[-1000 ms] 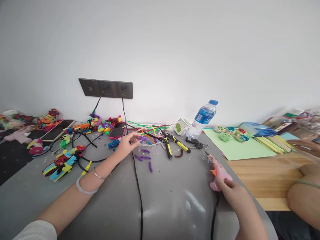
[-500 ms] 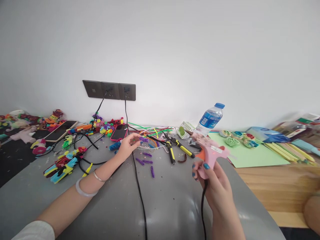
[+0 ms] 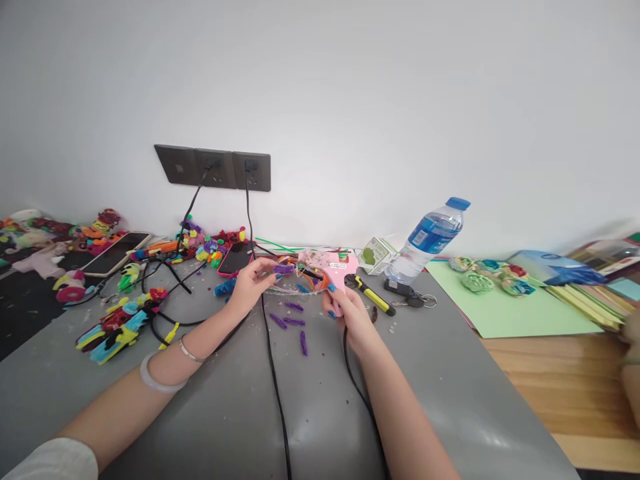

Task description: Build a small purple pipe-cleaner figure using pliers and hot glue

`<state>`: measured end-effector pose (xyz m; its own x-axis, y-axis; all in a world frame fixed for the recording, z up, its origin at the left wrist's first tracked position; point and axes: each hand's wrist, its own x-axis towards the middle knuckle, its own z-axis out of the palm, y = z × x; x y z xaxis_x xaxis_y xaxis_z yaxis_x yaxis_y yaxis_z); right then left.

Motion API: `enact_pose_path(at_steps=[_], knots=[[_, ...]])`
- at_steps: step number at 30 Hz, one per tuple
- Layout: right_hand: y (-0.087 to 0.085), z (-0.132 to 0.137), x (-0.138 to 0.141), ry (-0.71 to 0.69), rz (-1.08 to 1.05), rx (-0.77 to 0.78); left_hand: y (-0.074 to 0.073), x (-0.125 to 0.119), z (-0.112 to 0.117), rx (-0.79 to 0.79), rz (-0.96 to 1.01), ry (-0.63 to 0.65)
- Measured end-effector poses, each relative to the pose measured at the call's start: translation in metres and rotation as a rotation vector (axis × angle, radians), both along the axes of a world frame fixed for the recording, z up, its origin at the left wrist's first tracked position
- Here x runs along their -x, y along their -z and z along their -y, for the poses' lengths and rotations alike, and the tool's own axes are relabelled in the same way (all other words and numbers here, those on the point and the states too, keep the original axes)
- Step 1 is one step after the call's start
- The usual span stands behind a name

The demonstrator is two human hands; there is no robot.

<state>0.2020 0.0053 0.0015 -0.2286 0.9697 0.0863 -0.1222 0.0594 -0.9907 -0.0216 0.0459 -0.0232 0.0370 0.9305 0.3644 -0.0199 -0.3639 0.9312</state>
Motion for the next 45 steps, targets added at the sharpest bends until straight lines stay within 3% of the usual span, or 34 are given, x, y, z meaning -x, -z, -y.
enact_pose_path(at_steps=[6,16,45], knots=[[0.010,0.004,0.002,0.126,0.147,-0.112,0.003,0.000,-0.002,0.008,0.018,-0.023],[0.020,0.003,0.002,0.065,0.252,-0.144,0.000,-0.001,0.002,-0.033,0.010,-0.076],[0.014,0.003,0.007,0.064,0.259,-0.112,-0.001,0.000,0.003,-0.061,-0.044,-0.090]])
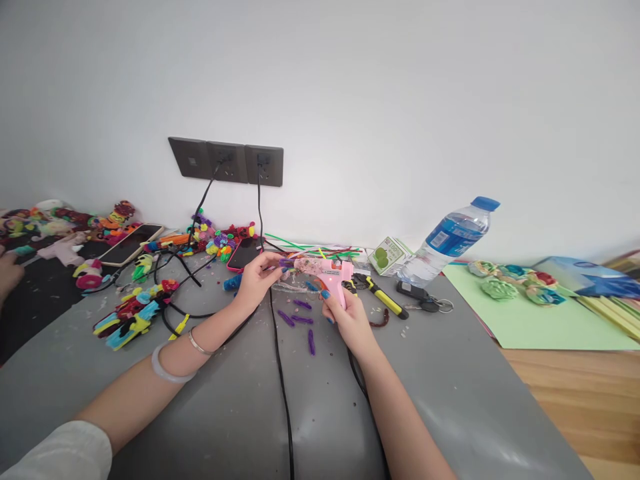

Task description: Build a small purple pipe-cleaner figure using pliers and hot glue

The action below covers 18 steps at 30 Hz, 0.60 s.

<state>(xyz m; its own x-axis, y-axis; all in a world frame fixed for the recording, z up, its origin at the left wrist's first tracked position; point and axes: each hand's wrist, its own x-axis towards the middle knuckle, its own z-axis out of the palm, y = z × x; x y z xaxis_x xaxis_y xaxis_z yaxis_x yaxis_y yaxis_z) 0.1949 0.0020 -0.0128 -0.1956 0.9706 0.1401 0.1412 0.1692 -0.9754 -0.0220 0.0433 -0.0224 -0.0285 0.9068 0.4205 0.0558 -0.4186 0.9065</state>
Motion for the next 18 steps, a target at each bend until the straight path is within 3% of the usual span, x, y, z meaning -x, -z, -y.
enact_pose_path(at_steps=[18], knots=[[0.0063,-0.0019,-0.0057,0.018,0.030,-0.003,0.0012,-0.0006,-0.0011,0.034,0.099,0.009]])
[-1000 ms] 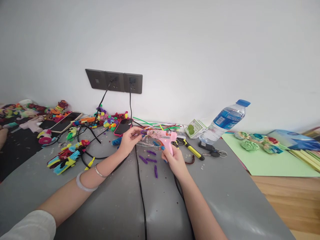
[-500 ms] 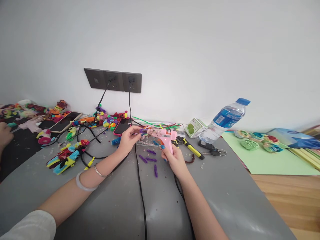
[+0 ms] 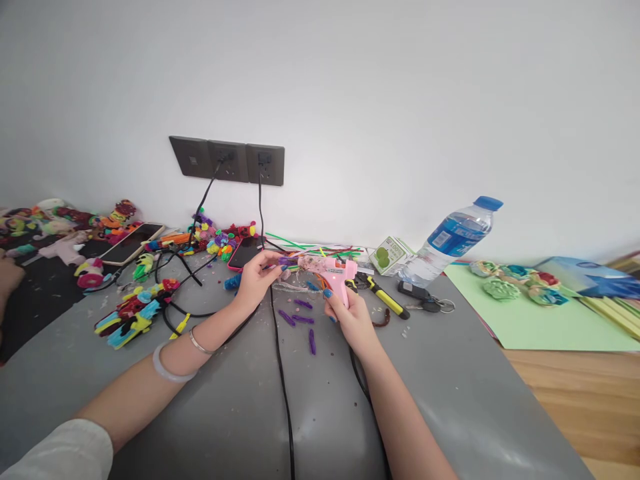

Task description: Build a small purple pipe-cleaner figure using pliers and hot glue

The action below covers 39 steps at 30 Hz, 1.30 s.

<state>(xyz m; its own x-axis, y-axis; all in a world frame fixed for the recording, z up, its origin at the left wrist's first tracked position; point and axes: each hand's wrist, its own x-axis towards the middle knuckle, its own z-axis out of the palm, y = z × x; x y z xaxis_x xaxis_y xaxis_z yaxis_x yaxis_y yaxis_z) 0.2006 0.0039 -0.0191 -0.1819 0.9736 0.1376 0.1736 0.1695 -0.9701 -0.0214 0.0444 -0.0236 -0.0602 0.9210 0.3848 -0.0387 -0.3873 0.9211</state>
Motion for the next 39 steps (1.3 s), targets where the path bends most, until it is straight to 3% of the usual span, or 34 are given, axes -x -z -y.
enact_pose_path(at_steps=[32,39], knots=[[-0.0004,-0.0002,-0.0011,0.071,0.020,-0.018,0.0020,0.0010,-0.0004,-0.060,0.011,-0.082],[-0.0059,0.0017,0.0011,0.103,-0.079,-0.057,0.0008,0.0000,-0.0001,-0.031,0.020,-0.078]])
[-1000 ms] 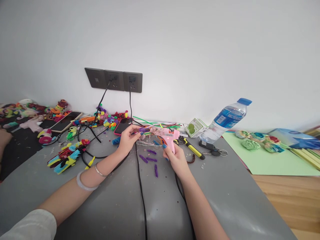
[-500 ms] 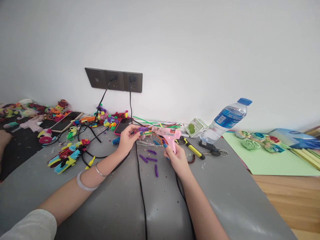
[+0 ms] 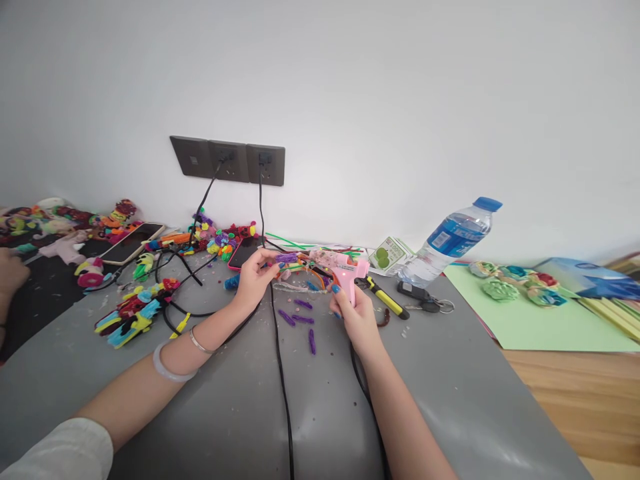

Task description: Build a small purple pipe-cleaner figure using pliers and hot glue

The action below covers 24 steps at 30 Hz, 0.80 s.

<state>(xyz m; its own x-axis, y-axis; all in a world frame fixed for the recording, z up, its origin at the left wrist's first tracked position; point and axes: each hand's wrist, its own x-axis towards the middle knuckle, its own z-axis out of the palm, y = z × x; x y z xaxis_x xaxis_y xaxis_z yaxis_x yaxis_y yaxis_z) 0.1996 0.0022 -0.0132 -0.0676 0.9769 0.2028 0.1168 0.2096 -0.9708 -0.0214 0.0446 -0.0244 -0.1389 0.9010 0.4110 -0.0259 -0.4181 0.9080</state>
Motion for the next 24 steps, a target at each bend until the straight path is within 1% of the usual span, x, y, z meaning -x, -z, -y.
enact_pose_path(at_steps=[4,7,12,15,17,20,24], knots=[[-0.003,0.003,0.001,0.018,-0.055,-0.047,0.001,-0.001,-0.001,0.017,0.013,0.032],[-0.007,0.004,0.002,0.038,-0.156,-0.093,0.001,-0.001,-0.001,0.031,0.021,0.045],[-0.018,0.006,-0.005,0.142,-0.301,-0.122,0.001,-0.001,-0.001,0.039,0.028,0.066],[-0.022,0.014,-0.022,0.212,-0.395,-0.101,0.001,0.000,-0.002,0.033,0.037,0.063],[-0.023,0.027,-0.038,0.287,-0.451,-0.066,0.002,0.001,-0.003,0.033,0.042,0.055],[-0.021,0.055,-0.067,0.441,-0.506,0.001,0.003,0.002,-0.004,0.019,0.026,0.033],[-0.009,0.094,-0.103,0.479,-0.612,0.190,0.004,0.003,-0.006,-0.019,-0.006,0.003]])
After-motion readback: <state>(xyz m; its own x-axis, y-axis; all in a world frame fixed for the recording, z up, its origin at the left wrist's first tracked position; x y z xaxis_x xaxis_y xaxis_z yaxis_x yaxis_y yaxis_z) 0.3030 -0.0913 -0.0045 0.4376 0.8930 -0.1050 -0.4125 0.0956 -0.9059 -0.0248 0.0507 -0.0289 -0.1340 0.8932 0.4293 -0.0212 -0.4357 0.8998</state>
